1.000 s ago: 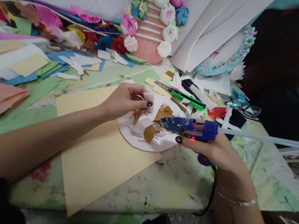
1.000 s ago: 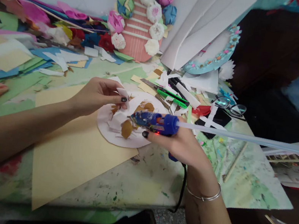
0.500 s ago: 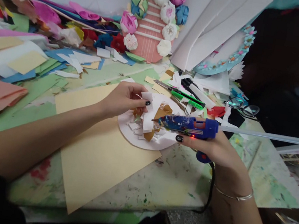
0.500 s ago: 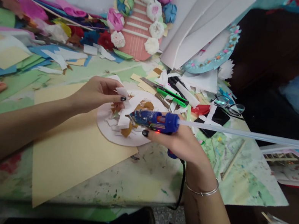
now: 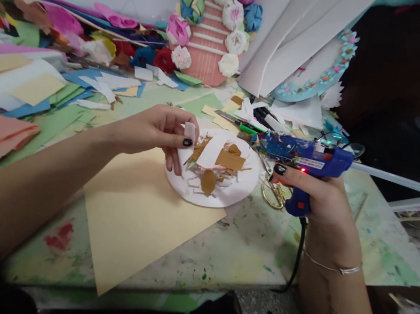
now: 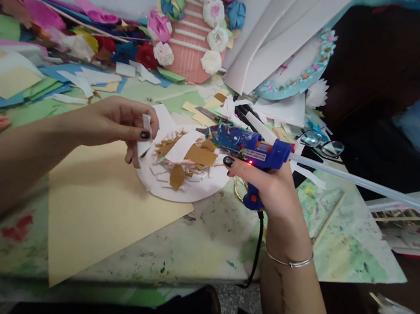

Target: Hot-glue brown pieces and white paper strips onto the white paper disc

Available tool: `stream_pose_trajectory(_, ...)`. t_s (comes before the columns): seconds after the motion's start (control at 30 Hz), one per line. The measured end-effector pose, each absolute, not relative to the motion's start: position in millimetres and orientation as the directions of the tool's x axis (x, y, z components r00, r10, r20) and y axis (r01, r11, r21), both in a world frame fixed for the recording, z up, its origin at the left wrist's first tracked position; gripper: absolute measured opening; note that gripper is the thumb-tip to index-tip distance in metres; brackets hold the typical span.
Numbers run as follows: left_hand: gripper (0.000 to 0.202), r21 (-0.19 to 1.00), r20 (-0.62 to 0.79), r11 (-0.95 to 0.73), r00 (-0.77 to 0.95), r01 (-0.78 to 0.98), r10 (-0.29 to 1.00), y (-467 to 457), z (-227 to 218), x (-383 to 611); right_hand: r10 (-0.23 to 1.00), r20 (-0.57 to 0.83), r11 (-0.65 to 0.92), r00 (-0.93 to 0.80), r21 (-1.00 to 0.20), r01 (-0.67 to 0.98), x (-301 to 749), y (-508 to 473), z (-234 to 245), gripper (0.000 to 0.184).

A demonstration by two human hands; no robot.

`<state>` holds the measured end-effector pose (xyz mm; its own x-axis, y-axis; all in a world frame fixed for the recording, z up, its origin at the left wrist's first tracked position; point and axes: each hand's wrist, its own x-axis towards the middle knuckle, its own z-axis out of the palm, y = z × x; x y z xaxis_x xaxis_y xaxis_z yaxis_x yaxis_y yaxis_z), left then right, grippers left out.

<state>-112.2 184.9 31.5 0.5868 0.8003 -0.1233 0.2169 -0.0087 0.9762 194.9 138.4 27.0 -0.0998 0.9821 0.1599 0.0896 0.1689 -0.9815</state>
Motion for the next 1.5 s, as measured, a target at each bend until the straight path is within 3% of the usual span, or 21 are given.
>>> stream_pose_trajectory(0.13,0.030,0.958,-0.120,-0.069,0.606,0.278,0.786,182.6,38.3,-113.8,0.984,0.145,0.151,-0.105,-0.987,0.051,193.4,138.0,26.9,0.016)
stream_pose_trajectory(0.3,0.014,0.939,-0.123,-0.128,0.657,0.320,0.744,178.9,31.4,-100.7,0.982,0.135,0.142,-0.130,-0.989,0.050,192.5,138.1,28.6,0.011)
stream_pose_trajectory(0.77,0.012,0.974,0.046,-0.139,0.448,0.177,0.893,174.2,10.5,-76.7,0.985,0.122,0.129,-0.125,-0.991,0.045,192.0,136.9,30.6,0.019)
stream_pose_trajectory(1.07,0.011,0.974,-0.009,-0.127,0.593,0.187,0.805,165.1,-1.5,-87.2,0.985,0.126,0.139,-0.121,-0.984,0.109,193.6,137.0,30.7,0.015)
stream_pose_trajectory(1.2,0.004,0.930,0.066,-0.279,0.636,0.240,0.769,157.3,-6.9,-95.5,0.979,0.122,0.138,-0.161,-0.986,0.090,193.0,136.6,31.6,0.023)
stream_pose_trajectory(1.5,0.015,0.730,0.179,-0.554,0.670,0.400,0.720,150.7,-5.7,-103.1,0.981,0.113,0.135,-0.154,-0.982,0.134,192.8,137.1,30.7,0.023)
